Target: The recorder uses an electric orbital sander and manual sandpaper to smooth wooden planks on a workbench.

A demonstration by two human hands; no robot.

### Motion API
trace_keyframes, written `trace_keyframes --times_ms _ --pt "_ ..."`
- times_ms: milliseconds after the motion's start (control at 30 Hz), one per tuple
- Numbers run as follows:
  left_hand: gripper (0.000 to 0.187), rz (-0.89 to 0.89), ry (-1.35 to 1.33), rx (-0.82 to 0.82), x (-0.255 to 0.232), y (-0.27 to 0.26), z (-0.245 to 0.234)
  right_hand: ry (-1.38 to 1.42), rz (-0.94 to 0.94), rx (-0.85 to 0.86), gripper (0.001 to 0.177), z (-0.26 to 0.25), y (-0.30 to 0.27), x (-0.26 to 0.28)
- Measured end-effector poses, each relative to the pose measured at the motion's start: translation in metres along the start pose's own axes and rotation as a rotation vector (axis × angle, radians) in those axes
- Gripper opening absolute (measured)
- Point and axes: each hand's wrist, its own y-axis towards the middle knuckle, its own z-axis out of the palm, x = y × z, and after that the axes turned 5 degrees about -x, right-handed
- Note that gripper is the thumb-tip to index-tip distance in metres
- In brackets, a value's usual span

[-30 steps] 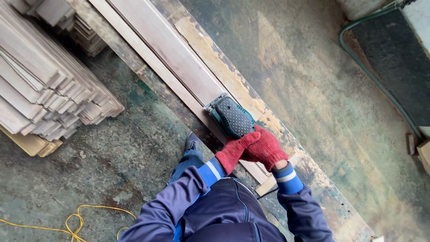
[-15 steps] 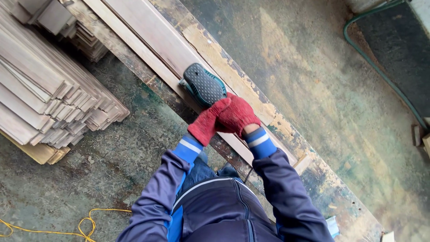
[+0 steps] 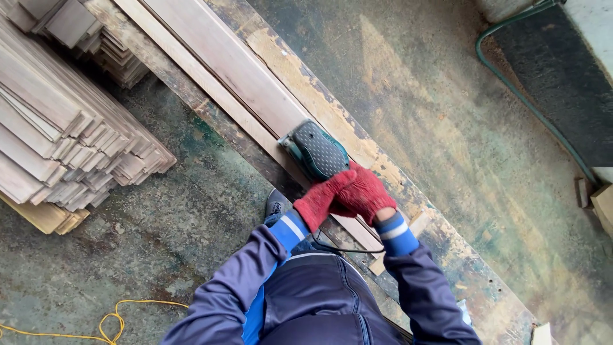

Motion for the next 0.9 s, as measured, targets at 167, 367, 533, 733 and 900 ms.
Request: trace_keyframes --times_ms 167,367,533,733,900 --pt "0.084 -0.074 -0.16 0.043 0.09 0.042 0.024 0.011 0.156 -0.077 0.049 -0.01 -0.049 -0.055" --pt "0.064 -0.137 -0.079 0.119 0.185 0.055 0.069 0.073 0.261 -0.085 0.052 -0.022 -0.105 -0.137" --pt "0.071 -0.302 0.082 0.152 0.222 0.048 0.109 -0.008 0.384 -0.199 0.052 -0.016 -0.135 -0.204" --pt "0.069 -0.222 0.264 0.295 0.261 0.014 0.134 -0.013 0.567 -0.267 0.055 -0.022 -0.18 -0.232" --pt "0.086 -0.237 0.538 0.41 0.3 -0.003 0.157 0.134 0.478 -0.301 0.052 0.006 -0.233 -0.33"
